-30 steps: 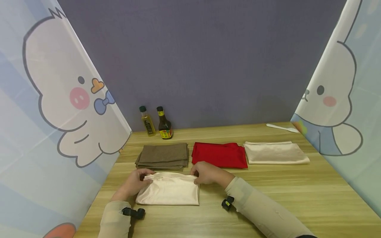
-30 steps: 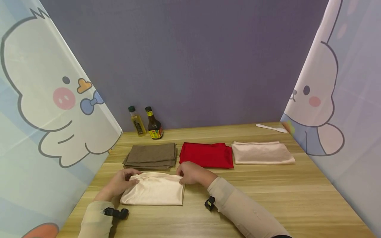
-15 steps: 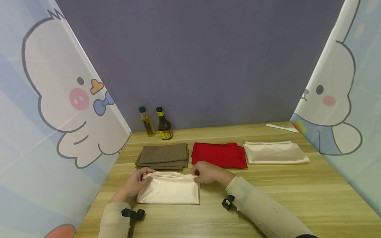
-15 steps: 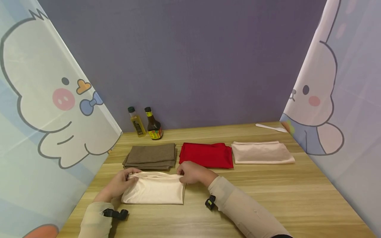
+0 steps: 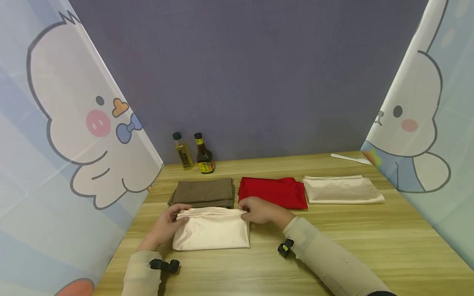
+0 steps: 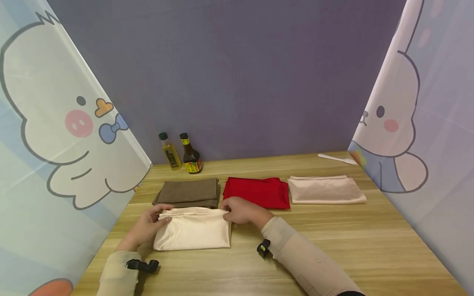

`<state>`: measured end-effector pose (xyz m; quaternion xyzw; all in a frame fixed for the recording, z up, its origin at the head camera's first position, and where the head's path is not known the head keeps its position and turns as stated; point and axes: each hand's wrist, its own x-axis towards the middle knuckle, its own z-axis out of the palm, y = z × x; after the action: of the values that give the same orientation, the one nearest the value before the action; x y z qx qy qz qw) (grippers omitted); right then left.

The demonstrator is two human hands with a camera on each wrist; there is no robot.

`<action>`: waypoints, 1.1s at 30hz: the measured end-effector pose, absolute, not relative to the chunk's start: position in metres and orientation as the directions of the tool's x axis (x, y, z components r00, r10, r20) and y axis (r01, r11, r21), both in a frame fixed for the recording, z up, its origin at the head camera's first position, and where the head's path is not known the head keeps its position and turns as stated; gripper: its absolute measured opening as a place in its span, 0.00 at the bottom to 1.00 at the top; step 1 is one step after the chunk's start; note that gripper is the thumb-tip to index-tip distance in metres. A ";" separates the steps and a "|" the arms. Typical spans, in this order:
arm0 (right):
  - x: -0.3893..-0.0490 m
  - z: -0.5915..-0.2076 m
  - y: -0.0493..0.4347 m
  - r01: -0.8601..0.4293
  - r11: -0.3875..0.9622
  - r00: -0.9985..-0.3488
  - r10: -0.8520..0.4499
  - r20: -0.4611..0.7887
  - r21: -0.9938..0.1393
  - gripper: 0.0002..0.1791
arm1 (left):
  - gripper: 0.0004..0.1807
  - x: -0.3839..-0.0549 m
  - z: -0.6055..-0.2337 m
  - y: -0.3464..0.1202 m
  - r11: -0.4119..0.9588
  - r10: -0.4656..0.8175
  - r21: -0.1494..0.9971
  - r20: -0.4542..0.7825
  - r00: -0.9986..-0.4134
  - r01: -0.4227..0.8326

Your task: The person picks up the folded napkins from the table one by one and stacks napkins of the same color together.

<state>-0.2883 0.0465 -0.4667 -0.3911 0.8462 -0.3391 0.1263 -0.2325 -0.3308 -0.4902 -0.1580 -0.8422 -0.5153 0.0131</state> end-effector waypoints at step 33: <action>-0.293 -0.442 0.093 -0.399 0.370 -0.761 -0.644 0.078 -0.839 0.07 | 0.19 -0.235 -0.479 -0.306 0.230 0.192 0.886 0.365 -0.911 0.403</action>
<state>-0.2932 0.0927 -0.4424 -0.3190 0.8168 -0.4620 0.1327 -0.2348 -0.3056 -0.4789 -0.1912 -0.7791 -0.5903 0.0893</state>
